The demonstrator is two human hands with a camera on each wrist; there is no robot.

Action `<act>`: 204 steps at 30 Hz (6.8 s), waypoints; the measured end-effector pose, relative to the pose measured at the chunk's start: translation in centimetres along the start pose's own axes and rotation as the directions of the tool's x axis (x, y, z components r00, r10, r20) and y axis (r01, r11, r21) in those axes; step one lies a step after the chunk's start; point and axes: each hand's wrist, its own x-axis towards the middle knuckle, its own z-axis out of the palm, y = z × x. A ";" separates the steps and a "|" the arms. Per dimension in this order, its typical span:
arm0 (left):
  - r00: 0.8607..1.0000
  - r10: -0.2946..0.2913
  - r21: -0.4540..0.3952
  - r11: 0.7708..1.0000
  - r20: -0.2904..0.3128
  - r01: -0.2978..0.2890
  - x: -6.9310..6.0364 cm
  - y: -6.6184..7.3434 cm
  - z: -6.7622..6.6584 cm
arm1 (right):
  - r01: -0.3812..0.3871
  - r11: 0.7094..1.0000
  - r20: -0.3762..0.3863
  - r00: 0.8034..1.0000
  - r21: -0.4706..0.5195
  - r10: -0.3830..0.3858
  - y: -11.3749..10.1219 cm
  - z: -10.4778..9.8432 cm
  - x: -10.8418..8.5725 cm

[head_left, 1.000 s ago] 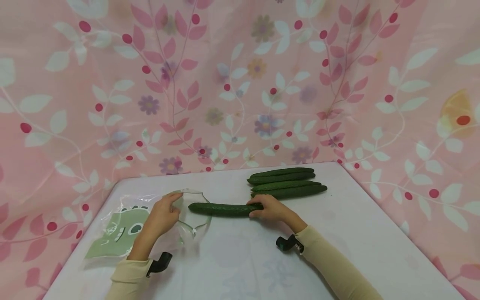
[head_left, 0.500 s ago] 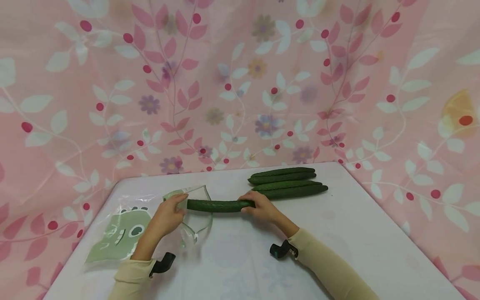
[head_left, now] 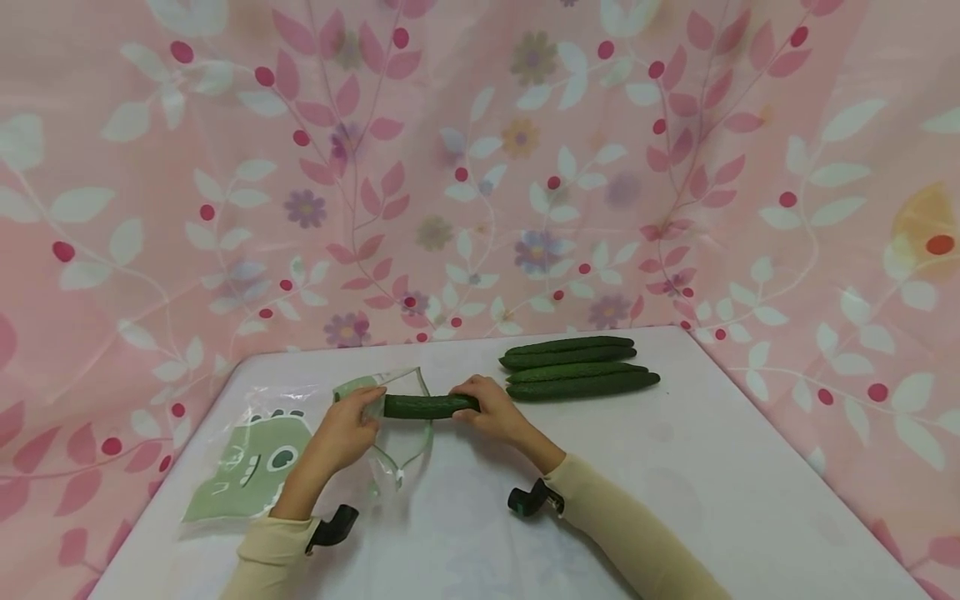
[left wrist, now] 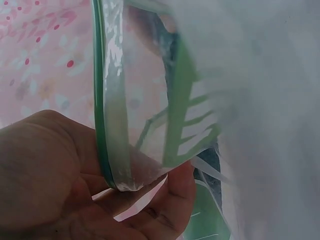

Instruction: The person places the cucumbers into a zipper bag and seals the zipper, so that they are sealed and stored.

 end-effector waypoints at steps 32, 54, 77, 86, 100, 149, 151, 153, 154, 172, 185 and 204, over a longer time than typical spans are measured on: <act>0.998 -0.030 -0.024 0.999 0.047 0.031 -0.2 0.7 0.3 | -0.076 0.996 0.040 0.996 -0.035 0.077 0.4 3.3 1.2; 0.999 -0.029 -0.024 0.999 0.037 0.030 0.0 0.3 0.8 | 0.069 0.960 0.118 0.992 -0.270 -0.038 1.2 0.5 0.7; 1.000 0.011 -0.011 1.000 0.027 -0.011 0.3 0.4 1.4 | 0.149 0.917 -0.087 0.977 -0.369 -0.194 -2.2 3.5 2.9; 0.999 -0.001 -0.023 1.000 0.053 0.002 0.1 0.8 1.4 | 0.088 0.916 -0.105 0.985 -0.390 -0.140 -2.3 4.9 3.7; 0.998 0.033 -0.030 0.999 0.061 -0.031 0.1 1.4 2.0 | 0.031 0.922 -0.143 0.985 -0.387 -0.093 -2.7 6.2 4.1; 0.999 0.027 -0.122 0.992 -0.036 -0.032 0.2 1.1 2.5 | -0.012 1.000 0.012 1.000 -0.005 0.012 1.1 -2.0 -0.2; 0.999 0.028 -0.121 0.992 -0.034 -0.032 0.2 1.1 2.4 | -0.025 1.000 -0.015 1.000 -0.006 0.025 1.4 -3.2 -0.7; 0.999 0.029 -0.120 0.992 -0.037 -0.034 0.2 1.2 2.4 | -0.046 0.999 -0.039 0.998 0.002 0.046 1.7 -4.4 -1.4; 0.999 0.028 -0.119 0.992 -0.039 -0.033 0.2 1.2 2.4 | -0.056 0.998 -0.050 0.997 0.003 0.056 2.0 -5.0 -1.7; 0.998 0.027 -0.108 0.994 -0.048 -0.032 0.0 1.0 2.2 | -0.226 0.966 -0.196 0.960 -0.127 0.199 6.4 -14.7 -7.3; 0.999 0.016 -0.114 0.993 -0.043 -0.020 0.4 1.3 2.2 | -0.369 0.909 -0.197 0.922 -0.192 0.333 10.0 -19.4 -10.4; 1.000 -0.020 -0.117 0.993 -0.022 0.017 0.2 1.3 2.1 | -0.336 0.867 -0.059 0.939 -0.367 0.339 13.5 -19.6 -12.8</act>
